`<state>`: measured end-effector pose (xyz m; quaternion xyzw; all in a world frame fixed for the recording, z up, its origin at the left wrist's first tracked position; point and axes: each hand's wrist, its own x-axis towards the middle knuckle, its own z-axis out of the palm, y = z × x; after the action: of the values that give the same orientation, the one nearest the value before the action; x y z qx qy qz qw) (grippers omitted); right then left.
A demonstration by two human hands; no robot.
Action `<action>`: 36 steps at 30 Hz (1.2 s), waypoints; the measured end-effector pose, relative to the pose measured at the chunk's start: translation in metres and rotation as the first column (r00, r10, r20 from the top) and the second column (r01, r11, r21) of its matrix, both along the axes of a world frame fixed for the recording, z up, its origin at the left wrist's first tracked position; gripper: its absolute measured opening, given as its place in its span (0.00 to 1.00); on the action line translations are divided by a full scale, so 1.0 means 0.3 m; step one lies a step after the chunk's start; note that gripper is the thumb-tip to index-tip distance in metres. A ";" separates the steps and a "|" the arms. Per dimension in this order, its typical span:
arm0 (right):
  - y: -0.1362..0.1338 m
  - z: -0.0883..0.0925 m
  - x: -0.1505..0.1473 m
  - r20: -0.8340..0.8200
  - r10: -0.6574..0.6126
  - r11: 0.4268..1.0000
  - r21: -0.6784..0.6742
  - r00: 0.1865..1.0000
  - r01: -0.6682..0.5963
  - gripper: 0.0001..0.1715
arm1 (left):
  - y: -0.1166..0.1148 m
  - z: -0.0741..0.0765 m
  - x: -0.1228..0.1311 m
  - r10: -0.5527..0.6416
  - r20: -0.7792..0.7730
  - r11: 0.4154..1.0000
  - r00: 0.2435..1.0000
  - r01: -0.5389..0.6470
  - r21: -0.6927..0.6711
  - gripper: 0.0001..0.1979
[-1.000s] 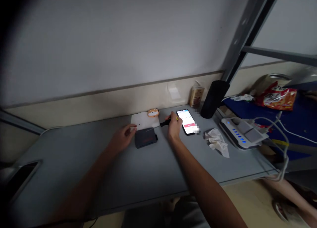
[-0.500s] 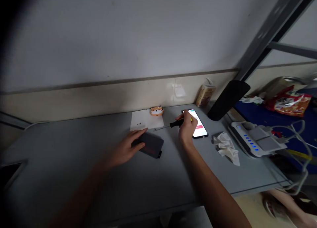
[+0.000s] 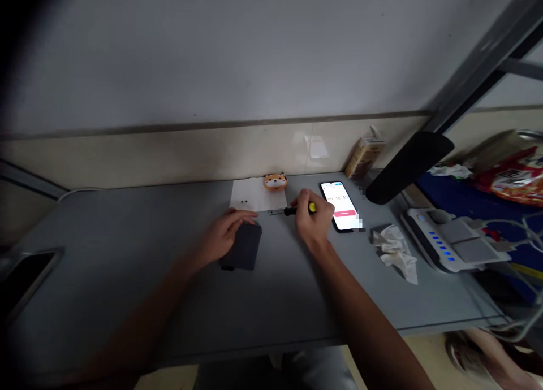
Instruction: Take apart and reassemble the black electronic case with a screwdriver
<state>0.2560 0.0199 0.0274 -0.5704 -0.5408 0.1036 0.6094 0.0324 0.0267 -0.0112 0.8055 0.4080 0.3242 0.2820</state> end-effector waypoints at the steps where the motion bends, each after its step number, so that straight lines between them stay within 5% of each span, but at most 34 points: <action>1: 0.000 -0.001 0.001 0.026 -0.004 1.000 0.013 1.000 0.004 0.30 | 0.001 -0.001 -0.001 -0.001 -0.009 1.000 1.000 0.002 0.025 0.22; 15: -0.018 0.011 -0.003 0.008 0.153 0.988 0.009 0.988 -0.153 0.30 | -0.013 0.035 -0.002 -0.002 -0.173 0.966 0.985 0.047 0.253 0.20; 36: -0.023 0.009 -0.022 0.028 0.227 0.974 -0.011 0.973 -0.227 0.28 | -0.044 0.044 0.040 -0.011 -0.158 0.936 0.987 0.066 0.345 0.11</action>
<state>0.2494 0.0130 0.0300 -0.5086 -0.6109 0.1664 0.5835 0.0445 0.0136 0.0019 0.8731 0.3489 0.3227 0.1087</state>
